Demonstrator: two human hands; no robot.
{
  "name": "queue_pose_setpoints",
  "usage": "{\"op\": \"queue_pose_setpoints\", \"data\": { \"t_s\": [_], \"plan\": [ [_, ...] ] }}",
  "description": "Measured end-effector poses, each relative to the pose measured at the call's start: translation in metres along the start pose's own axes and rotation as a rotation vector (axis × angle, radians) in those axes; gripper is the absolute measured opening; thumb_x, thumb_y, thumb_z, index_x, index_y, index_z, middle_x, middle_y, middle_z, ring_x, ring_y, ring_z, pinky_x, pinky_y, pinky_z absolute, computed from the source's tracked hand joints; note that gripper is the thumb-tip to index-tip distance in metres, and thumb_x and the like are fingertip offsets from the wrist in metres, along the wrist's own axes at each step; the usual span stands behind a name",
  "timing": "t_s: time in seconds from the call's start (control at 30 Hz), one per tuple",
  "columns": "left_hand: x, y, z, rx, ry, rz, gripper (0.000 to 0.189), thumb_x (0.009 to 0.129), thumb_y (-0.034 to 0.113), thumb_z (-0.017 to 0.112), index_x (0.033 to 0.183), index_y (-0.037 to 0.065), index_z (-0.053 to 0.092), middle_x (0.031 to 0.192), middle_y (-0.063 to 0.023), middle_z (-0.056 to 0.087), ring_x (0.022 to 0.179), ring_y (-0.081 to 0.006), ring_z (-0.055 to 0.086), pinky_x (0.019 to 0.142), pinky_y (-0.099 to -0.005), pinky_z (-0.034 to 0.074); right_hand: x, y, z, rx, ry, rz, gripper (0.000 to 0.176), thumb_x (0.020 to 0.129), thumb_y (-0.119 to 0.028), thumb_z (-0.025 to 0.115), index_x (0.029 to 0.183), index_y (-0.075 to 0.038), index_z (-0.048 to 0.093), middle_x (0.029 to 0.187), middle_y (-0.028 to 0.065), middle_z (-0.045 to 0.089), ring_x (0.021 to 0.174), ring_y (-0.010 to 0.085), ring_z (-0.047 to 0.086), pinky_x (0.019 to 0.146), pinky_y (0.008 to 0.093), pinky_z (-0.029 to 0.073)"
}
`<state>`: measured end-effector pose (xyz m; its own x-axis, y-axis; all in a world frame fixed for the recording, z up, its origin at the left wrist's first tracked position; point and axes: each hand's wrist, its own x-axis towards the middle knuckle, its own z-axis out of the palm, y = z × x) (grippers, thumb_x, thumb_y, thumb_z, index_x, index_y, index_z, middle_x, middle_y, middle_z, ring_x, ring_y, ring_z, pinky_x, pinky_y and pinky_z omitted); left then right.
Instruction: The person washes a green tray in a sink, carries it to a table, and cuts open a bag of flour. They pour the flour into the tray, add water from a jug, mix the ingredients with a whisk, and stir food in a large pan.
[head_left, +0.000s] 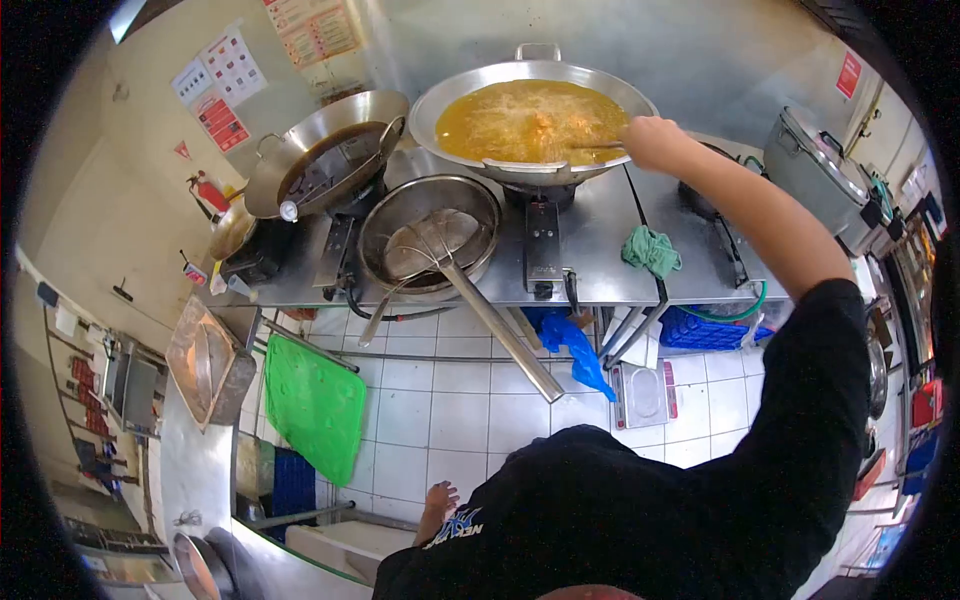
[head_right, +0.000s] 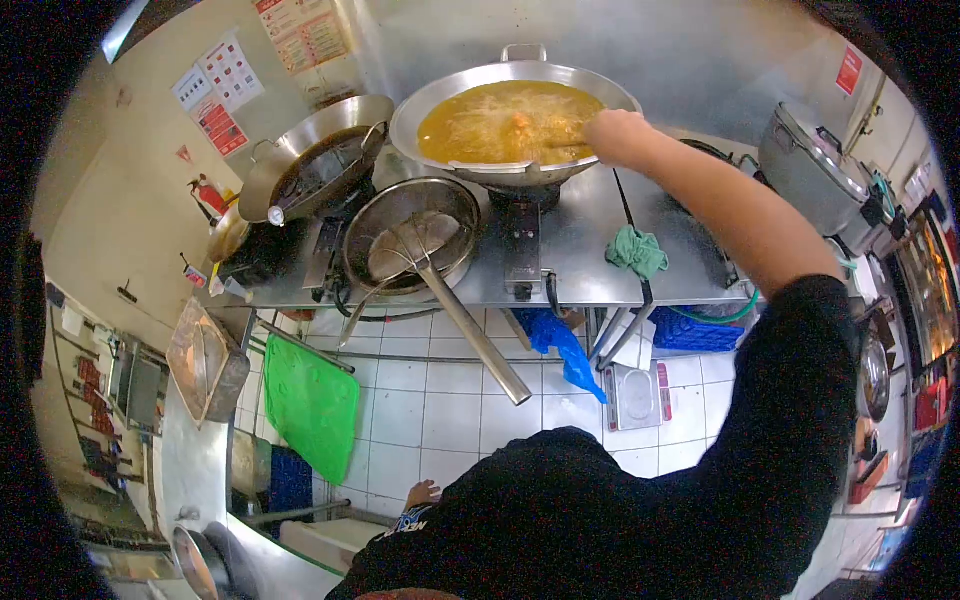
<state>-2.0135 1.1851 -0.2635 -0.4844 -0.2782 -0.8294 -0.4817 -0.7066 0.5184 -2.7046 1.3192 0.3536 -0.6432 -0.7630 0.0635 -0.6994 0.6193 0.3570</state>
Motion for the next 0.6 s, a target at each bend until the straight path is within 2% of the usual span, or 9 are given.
{"op": "queue_pose_setpoints", "data": {
  "t_s": [0.03, 0.13, 0.2, 0.3, 0.43, 0.47, 0.5, 0.53, 0.6],
  "plan": [
    [0.010, -0.006, 0.011, 0.123, 0.139, -0.040, 0.031, 0.096, 0.029, 0.049, 0.121, 0.011, 0.052, 0.105, -0.0099, 0.067, 0.074, -0.0240, 0.066, 0.060, -0.0378, 0.050, 0.013, -0.002, 0.006, 0.021, 0.007, -0.011, 0.023, 0.084, -0.012, 0.059, 0.102, -0.009, 0.073, 0.104, 0.0177, 0.070, 0.097, 0.0342, 0.069, 0.079, 0.0464, 0.057],
    [-0.010, -0.015, 0.047, -0.104, 0.116, 0.010, 0.035, 0.095, 0.032, 0.051, 0.122, 0.010, 0.052, 0.104, -0.0097, 0.067, 0.072, -0.0222, 0.066, 0.058, -0.0364, 0.049, 0.056, 0.001, 0.024, 0.089, 0.037, -0.024, 0.025, 0.083, -0.011, 0.059, 0.104, -0.009, 0.073, 0.106, 0.0173, 0.070, 0.099, 0.0340, 0.069, 0.080, 0.0463, 0.056],
    [-0.002, -0.057, 0.056, 0.346, 0.121, 0.434, 0.036, 0.095, 0.030, 0.051, 0.125, 0.009, 0.052, 0.105, -0.0105, 0.067, 0.072, -0.0222, 0.066, 0.057, -0.0343, 0.049, 0.085, 0.006, 0.032, 0.135, 0.050, -0.047, 0.027, 0.080, -0.009, 0.060, 0.105, -0.009, 0.072, 0.107, 0.0172, 0.070, 0.100, 0.0341, 0.069, 0.081, 0.0460, 0.056],
    [-0.011, -0.093, 0.105, 0.167, 0.213, 0.330, 0.037, 0.095, 0.028, 0.051, 0.127, 0.008, 0.051, 0.108, -0.0133, 0.066, 0.081, -0.0261, 0.066, 0.062, -0.0367, 0.050, 0.123, 0.016, 0.038, 0.175, 0.045, -0.111, 0.030, 0.075, -0.005, 0.062, 0.102, -0.007, 0.073, 0.106, 0.0185, 0.070, 0.099, 0.0351, 0.069, 0.079, 0.0455, 0.056],
    [-0.019, -0.132, 0.174, -0.409, 0.234, 0.023, 0.044, 0.094, 0.026, 0.054, 0.134, 0.007, 0.049, 0.119, -0.0204, 0.064, 0.110, -0.0379, 0.060, 0.088, -0.0471, 0.053, 0.158, 0.024, 0.040, 0.123, 0.030, -0.267, 0.024, 0.068, -0.002, 0.063, 0.089, 0.001, 0.073, 0.095, 0.0231, 0.070, 0.090, 0.0377, 0.069, 0.071, 0.0457, 0.056],
    [-0.022, -0.142, 0.185, 0.054, 0.288, 0.102, 0.044, 0.094, 0.027, 0.054, 0.132, 0.007, 0.051, 0.120, -0.0212, 0.064, 0.112, -0.0385, 0.060, 0.089, -0.0478, 0.052, 0.161, 0.030, 0.034, 0.082, 0.022, -0.321, 0.022, 0.066, -0.002, 0.063, 0.084, 0.003, 0.073, 0.092, 0.0242, 0.070, 0.087, 0.0384, 0.070, 0.069, 0.0459, 0.055],
    [-0.026, -0.152, 0.196, 0.520, 0.330, 0.171, 0.044, 0.094, 0.029, 0.055, 0.131, 0.007, 0.052, 0.120, -0.0219, 0.064, 0.113, -0.0392, 0.059, 0.091, -0.0485, 0.051, 0.163, 0.034, 0.029, 0.088, -0.012, -0.345, 0.017, 0.064, 0.000, 0.061, 0.075, 0.004, 0.073, 0.084, 0.0260, 0.070, 0.077, 0.0395, 0.069, 0.063, 0.0469, 0.054],
    [-0.030, -0.160, 0.208, 0.988, 0.358, 0.234, 0.044, 0.094, 0.031, 0.056, 0.130, 0.006, 0.054, 0.120, -0.0227, 0.064, 0.115, -0.0398, 0.058, 0.092, -0.0491, 0.050, 0.159, 0.038, 0.021, 0.075, -0.027, -0.376, 0.018, 0.064, 0.000, 0.060, 0.075, 0.005, 0.072, 0.084, 0.0260, 0.070, 0.075, 0.0393, 0.069, 0.063, 0.0468, 0.054],
    [-0.037, -0.162, 0.231, 0.978, 0.356, 0.264, 0.044, 0.092, 0.037, 0.058, 0.123, 0.006, 0.059, 0.120, -0.0220, 0.064, 0.112, -0.0410, 0.059, 0.094, -0.0496, 0.049, 0.145, 0.046, 0.004, 0.053, -0.055, -0.438, 0.018, 0.064, 0.000, 0.059, 0.074, 0.006, 0.072, 0.084, 0.0260, 0.070, 0.072, 0.0388, 0.069, 0.062, 0.0464, 0.054]
  ]
}}
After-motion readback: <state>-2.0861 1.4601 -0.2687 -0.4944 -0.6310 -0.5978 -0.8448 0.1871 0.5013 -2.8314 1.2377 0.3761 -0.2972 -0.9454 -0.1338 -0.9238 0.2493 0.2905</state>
